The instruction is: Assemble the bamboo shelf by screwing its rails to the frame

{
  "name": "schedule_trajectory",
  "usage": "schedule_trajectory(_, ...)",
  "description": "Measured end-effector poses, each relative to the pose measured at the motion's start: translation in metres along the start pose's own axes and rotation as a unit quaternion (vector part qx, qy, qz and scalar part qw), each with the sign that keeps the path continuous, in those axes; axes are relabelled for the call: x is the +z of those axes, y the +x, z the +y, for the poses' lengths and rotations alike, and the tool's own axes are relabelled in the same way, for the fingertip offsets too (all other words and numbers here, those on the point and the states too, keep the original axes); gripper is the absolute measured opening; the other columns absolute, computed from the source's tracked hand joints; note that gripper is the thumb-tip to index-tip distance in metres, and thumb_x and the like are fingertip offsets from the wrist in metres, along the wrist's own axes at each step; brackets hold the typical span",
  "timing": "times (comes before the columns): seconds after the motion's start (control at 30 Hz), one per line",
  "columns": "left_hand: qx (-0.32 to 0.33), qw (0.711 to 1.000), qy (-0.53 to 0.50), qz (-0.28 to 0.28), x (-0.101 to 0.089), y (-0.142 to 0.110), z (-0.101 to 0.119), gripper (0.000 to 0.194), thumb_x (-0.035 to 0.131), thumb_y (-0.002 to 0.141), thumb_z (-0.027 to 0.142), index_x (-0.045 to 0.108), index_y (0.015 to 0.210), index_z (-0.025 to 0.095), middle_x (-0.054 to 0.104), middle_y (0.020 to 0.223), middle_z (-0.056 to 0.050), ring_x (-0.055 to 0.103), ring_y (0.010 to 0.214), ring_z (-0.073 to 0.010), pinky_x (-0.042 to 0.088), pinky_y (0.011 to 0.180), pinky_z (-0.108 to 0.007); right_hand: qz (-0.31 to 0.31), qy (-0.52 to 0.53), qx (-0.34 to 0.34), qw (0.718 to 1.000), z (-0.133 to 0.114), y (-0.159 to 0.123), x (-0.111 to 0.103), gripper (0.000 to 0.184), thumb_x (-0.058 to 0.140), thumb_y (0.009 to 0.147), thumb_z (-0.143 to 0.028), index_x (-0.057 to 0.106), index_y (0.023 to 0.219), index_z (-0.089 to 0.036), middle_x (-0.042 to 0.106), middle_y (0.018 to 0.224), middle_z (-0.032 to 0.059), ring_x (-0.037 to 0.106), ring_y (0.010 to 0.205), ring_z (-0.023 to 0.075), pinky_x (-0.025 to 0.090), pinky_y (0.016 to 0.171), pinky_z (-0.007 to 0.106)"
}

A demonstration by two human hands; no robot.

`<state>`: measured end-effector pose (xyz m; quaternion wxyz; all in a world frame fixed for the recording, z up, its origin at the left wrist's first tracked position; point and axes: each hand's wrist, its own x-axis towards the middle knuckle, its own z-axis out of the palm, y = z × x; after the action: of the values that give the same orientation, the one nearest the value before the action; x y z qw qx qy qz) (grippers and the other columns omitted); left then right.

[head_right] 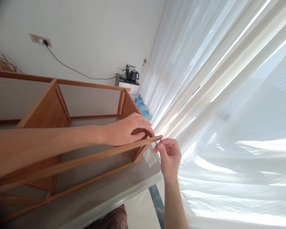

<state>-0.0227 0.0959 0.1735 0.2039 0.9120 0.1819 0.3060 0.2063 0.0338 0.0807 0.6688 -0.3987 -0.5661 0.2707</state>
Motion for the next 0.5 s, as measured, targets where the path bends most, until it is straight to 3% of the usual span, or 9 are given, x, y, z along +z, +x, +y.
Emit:
schedule_trajectory(0.17, -0.016, 1.0, -0.004, -0.008, 0.0, 0.0, -0.001, 0.035, 0.054, 0.091, 0.006, 0.075, 0.114, 0.023, 0.075, 0.123, -0.001, 0.057, 0.131, -0.0233, 0.039, 0.116, -0.037, 0.0, -0.008, -0.017, 1.0, 0.013, -0.002, 0.001, 0.014, 0.071, 0.094, -0.036, 0.067, 0.091, -0.024, 0.064, 0.074, -0.0032, 0.06, 0.063, 0.0126, 0.048, 0.065, 0.029)
schedule_trajectory(0.37, -0.007, 1.0, 0.002, -0.002, 0.0, 0.0, 0.001, 0.036, 0.053, 0.091, 0.004, 0.075, 0.112, 0.022, 0.076, 0.121, -0.001, 0.062, 0.124, -0.0212, 0.038, 0.117, -0.037, 0.068, -0.13, -0.081, 0.986, 0.004, -0.008, 0.006, 0.012, 0.075, 0.09, -0.032, 0.074, 0.083, -0.021, 0.072, 0.078, 0.0006, 0.066, 0.074, 0.0159, 0.053, 0.072, 0.03)
schedule_trajectory(0.5, -0.011, 1.0, -0.002, -0.007, 0.0, 0.0, -0.001, 0.035, 0.054, 0.091, 0.006, 0.075, 0.114, 0.022, 0.075, 0.122, -0.001, 0.059, 0.127, -0.0223, 0.038, 0.117, -0.038, 0.092, -0.141, -0.037, 0.985, -0.008, -0.013, 0.012, 0.015, 0.078, 0.088, -0.034, 0.075, 0.092, -0.02, 0.076, 0.071, 0.0014, 0.071, 0.065, 0.0181, 0.057, 0.065, 0.031)
